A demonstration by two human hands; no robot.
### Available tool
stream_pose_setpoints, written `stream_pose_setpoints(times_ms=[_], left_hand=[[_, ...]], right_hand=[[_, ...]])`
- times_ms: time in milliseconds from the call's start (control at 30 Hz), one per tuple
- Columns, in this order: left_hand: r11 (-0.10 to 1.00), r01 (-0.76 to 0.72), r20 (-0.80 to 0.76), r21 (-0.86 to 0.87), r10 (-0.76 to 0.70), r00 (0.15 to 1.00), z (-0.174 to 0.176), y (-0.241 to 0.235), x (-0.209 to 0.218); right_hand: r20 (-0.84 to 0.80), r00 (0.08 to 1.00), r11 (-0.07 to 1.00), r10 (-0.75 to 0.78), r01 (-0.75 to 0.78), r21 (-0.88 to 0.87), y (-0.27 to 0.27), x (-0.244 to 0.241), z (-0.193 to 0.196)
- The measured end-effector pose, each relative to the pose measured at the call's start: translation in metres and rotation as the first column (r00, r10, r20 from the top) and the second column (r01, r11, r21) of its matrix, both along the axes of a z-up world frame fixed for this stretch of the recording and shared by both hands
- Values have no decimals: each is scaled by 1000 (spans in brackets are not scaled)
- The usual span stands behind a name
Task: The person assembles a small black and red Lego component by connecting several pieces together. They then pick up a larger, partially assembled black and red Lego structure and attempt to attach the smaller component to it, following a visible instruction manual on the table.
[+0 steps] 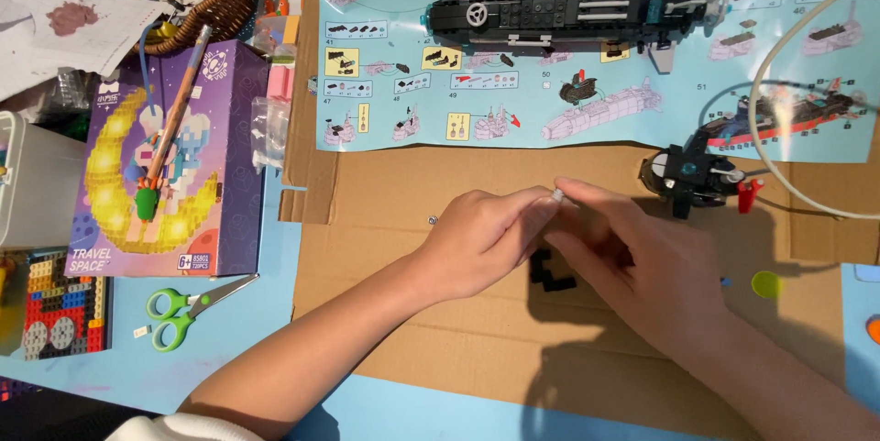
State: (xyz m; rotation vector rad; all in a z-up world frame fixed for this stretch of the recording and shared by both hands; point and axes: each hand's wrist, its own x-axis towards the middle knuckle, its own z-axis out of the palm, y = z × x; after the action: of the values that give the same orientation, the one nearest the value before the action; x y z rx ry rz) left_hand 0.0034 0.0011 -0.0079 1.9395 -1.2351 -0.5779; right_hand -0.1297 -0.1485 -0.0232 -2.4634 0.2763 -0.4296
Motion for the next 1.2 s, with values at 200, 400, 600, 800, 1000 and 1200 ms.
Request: stream_pose_setpoints(times_ms=[200,400,600,800,1000,1200], left_hand=[[993,79,-60,-84,-84,995,17,9,4],[975,-202,444,-91,222,868,56,45,47],[995,-83,856,48,2,517,38,64,83],[996,53,914,-70,43,403,23,61,97],[992,-21,848,-128,120,515,34,56,89],[1000,-29,761,-5,22,648,63,60,63]], right_hand=[[20,1000,1000,3,-3,-12,-4,2,1],[91,994,993,62,-53,-103,-4,2,4],[86,968,925,237,-197,-326,8,-1,22],[331,676,729,658,-464,-502,30,-14,38],[320,636,692,702,-504,-517,35,-20,19],[289,677,703,677,-476,-528,33,-19,22]])
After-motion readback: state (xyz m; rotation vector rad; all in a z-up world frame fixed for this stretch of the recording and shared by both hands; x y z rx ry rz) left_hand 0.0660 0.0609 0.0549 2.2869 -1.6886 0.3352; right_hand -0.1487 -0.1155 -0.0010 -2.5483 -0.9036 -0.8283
